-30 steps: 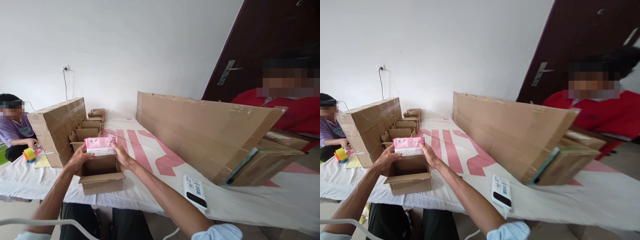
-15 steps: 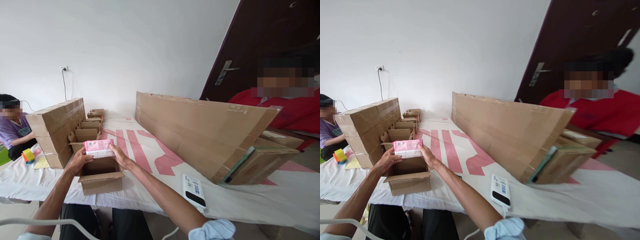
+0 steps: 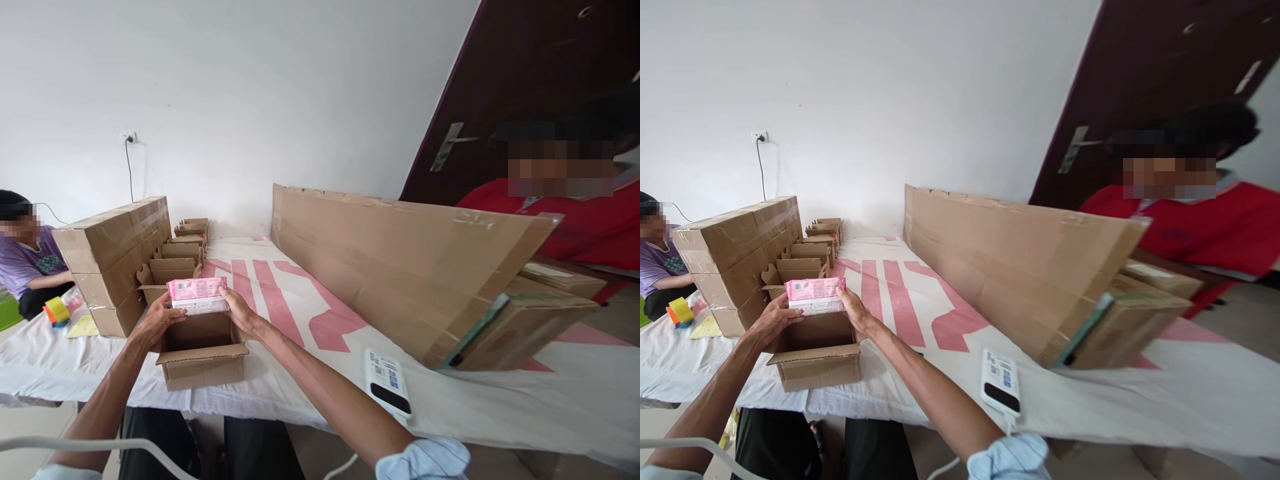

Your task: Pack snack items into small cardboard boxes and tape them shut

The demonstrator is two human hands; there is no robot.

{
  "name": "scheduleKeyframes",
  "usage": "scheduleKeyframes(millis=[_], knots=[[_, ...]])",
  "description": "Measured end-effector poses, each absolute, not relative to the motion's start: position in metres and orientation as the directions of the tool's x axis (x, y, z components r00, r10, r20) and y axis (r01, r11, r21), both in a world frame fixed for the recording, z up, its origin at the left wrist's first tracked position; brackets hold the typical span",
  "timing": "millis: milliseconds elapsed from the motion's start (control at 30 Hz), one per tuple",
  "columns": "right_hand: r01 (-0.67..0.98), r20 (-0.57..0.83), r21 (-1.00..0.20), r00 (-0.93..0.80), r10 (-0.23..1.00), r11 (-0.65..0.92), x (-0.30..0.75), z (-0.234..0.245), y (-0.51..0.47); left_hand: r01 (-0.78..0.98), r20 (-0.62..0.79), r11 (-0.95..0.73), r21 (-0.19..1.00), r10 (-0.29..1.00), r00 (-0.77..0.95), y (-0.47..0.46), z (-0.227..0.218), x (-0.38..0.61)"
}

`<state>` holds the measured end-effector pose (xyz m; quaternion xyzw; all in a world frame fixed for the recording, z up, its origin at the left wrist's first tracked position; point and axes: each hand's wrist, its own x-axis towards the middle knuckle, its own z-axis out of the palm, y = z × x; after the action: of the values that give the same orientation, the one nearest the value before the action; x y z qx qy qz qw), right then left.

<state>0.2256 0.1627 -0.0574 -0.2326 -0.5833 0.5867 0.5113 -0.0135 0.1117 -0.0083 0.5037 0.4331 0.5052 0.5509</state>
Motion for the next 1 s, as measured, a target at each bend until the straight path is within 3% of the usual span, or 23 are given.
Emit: scheduleKeyframes(millis=[500, 733, 1000], knots=[[-0.369, 0.428, -0.880, -0.349, 0.833, 0.298, 0.228, -0.036, 0.162, -0.173, 0.122, -0.095, 0.980, 0.981, 0.152, 0.100, 0.016, -0.004], [-0.208, 0.467, -0.882, -0.284, 0.837, 0.422, 0.238, -0.023, 0.147, -0.169, 0.141, -0.103, 0.980, 0.964, 0.227, 0.098, 0.022, -0.008], [-0.070, 0.619, -0.765, -0.353, 0.701, 0.640, 0.248, 0.035, 0.114, -0.082, 0.086, -0.064, 0.995, 0.949, 0.304, 0.092, 0.057, -0.026]])
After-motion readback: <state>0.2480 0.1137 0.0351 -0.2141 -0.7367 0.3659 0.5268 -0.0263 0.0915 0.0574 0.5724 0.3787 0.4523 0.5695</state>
